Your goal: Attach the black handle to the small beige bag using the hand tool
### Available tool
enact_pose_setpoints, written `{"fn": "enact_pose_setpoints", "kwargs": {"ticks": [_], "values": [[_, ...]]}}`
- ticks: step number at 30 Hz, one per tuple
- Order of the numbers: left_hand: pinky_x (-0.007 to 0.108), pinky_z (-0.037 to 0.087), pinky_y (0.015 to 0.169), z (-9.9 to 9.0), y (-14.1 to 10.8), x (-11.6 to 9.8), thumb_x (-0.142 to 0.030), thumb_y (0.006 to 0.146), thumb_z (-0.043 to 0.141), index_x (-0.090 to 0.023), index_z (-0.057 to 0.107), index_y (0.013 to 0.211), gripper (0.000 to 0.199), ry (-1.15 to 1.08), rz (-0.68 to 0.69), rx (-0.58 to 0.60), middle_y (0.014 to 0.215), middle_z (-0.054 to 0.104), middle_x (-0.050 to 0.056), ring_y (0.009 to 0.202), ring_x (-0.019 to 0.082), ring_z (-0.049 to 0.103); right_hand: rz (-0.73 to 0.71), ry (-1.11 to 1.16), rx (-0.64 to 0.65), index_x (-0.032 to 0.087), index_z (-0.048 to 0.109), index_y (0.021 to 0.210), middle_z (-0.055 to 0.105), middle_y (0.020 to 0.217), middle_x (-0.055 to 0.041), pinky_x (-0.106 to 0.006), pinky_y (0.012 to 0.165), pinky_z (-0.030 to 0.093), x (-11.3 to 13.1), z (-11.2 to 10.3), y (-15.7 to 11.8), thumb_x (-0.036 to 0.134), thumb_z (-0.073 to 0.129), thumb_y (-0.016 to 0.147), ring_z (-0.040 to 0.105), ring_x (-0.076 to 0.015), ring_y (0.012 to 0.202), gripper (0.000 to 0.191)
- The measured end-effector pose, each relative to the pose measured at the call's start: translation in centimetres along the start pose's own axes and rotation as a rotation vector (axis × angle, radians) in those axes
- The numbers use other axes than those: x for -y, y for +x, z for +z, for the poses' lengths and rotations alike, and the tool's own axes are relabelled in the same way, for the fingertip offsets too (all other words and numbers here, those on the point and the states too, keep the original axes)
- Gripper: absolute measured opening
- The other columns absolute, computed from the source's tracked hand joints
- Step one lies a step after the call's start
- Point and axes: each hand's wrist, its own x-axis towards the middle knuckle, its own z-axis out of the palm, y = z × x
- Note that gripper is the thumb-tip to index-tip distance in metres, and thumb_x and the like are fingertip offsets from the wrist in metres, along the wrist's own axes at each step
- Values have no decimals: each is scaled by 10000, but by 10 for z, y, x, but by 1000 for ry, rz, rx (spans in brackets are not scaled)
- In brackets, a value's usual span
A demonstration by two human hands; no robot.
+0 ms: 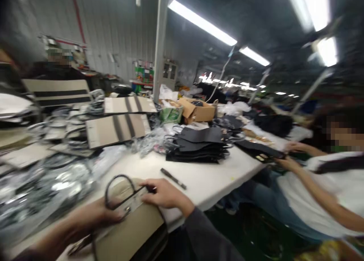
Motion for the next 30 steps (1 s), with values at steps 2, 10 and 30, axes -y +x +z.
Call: {"fn": "enact_pose_setpoints", "kwargs": {"ticks": [2, 10, 30], "values": [[345, 572, 863, -13, -17, 16, -436, 503, 1054, -166, 842, 1010, 613, -31, 20, -44, 1038, 824, 88, 952, 291, 726, 9, 52, 38, 299, 810, 1403, 828, 1212, -53, -347, 997, 571, -3, -5, 6, 371, 838, 917, 737, -242, 1062, 492], [256, 494, 728, -21, -7, 29, -440, 610, 1058, -122, 854, 1032, 566, -88, 93, 20, 970, 786, 87, 818, 185, 648, 114, 335, 220, 183, 849, 1142, 832, 1006, -77, -326, 844, 571, 15, -5, 18, 444, 917, 805, 731, -215, 886, 432], [325, 491, 716, 0, -66, 41, -198, 655, 652, -139, 877, 1056, 464, 405, 212, -623, 863, 771, 55, 814, 250, 667, 56, -142, -83, 261, 885, 1009, 826, 1112, -146, -462, 816, 644, -15, 16, 15, 671, 801, 694, 765, -379, 1004, 524]]}}
